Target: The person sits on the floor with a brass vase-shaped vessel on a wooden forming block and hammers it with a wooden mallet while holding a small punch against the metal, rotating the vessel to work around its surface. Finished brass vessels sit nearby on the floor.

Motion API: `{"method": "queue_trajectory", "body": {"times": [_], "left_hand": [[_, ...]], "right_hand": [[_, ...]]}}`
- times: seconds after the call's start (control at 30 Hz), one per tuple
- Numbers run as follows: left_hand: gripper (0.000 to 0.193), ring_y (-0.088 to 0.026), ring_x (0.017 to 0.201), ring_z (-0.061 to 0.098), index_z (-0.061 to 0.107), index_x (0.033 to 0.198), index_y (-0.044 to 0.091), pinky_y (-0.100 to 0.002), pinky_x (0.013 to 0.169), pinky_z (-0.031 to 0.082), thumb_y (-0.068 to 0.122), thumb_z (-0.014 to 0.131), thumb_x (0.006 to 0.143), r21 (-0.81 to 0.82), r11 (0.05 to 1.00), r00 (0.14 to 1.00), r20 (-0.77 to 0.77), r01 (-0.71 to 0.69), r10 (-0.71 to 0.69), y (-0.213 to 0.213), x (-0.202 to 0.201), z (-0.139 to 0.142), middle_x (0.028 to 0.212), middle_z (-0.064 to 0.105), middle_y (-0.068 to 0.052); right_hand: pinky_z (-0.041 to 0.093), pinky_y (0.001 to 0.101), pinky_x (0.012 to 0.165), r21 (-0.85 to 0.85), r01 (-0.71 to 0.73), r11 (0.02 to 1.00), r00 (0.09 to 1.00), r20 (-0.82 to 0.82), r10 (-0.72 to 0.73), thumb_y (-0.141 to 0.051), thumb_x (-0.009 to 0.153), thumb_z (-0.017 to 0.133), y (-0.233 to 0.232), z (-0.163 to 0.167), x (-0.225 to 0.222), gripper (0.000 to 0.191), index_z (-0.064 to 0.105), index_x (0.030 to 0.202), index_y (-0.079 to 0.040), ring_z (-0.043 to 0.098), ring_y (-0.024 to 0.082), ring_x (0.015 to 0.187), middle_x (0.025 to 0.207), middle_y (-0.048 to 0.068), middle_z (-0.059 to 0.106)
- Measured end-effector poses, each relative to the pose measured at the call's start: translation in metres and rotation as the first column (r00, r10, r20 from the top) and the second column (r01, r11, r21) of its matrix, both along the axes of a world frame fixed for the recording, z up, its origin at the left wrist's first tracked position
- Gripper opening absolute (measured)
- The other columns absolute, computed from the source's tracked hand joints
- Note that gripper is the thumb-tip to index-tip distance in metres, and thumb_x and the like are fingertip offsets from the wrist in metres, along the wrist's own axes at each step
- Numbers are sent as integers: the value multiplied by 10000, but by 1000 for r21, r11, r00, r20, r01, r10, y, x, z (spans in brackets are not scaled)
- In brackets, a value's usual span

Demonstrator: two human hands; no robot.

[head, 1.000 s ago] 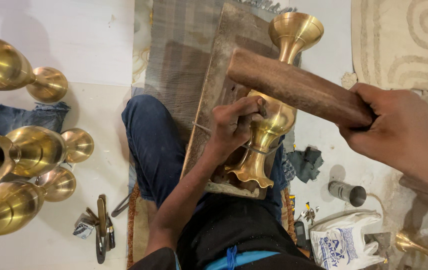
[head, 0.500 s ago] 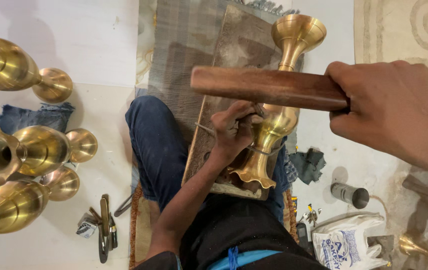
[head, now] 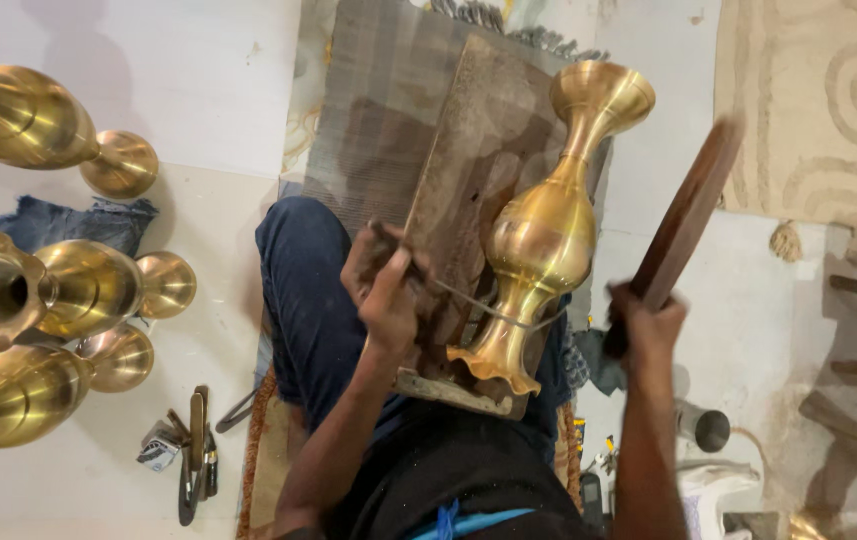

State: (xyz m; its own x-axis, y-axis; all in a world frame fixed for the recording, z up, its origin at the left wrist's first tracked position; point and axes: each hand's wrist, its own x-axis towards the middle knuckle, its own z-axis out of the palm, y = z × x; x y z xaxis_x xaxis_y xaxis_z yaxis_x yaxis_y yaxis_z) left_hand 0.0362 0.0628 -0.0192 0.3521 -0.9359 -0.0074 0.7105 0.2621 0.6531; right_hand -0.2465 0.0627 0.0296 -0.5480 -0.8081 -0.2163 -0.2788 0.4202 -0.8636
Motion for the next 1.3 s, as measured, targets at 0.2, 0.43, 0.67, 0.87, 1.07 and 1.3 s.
{"method": "queue_trajectory", "body": {"times": [0.2,0.43,0.67,0.87,1.07,1.3], "left_hand": [[200,-151,739,519,600,960,-36,-300,673,421,145,515,962,216,950,940,207,228,-272,57,-1,13,828,560,-78],[401,-291,867,631,687,1048,-21,-401,799,479,355,652,914,238,951,333,896,200,-294,73,-42,91,932,697,-150],[609,-357,979,664,692,1064,28,-499,941,476,565,746,783,387,921,-106,918,43,-381,97,-76,133,917,735,-192],[838,-405,1028,635,663,1144,-50,-529,936,463,703,710,779,320,943,-134,942,95,-307,128,-75,131,992,724,-235],[904,-397,1058,636,662,1216,-43,-552,997,436,756,633,795,379,919,-189,916,112,-354,146,-77,128,1028,721,-244],[954,-352,915,704,646,1187,-42,-502,824,554,747,757,663,557,784,-114,828,275,-548,139,-71,138,974,728,-235]], "right_hand": [[432,320,502,167,-32,985,935,352,-29,-57,782,812,122,-56,-16,167,697,874,23,570,173,552,670,49,618],[496,263,753,-293,-299,908,949,6,315,-38,802,769,120,-14,-25,181,714,963,25,648,106,855,926,41,723],[503,246,634,-331,-427,842,874,87,477,-34,800,755,111,-6,0,152,720,939,16,605,45,732,799,10,705],[523,239,693,-431,-377,820,917,-47,397,-39,825,775,133,27,19,128,715,926,13,639,47,778,839,22,727],[493,277,623,-605,-453,655,874,-444,195,-76,831,813,85,114,31,190,679,913,31,630,65,697,713,99,662],[522,317,591,-562,-346,752,925,-338,173,-165,818,843,70,154,46,213,718,849,4,654,132,654,731,72,709]]}}
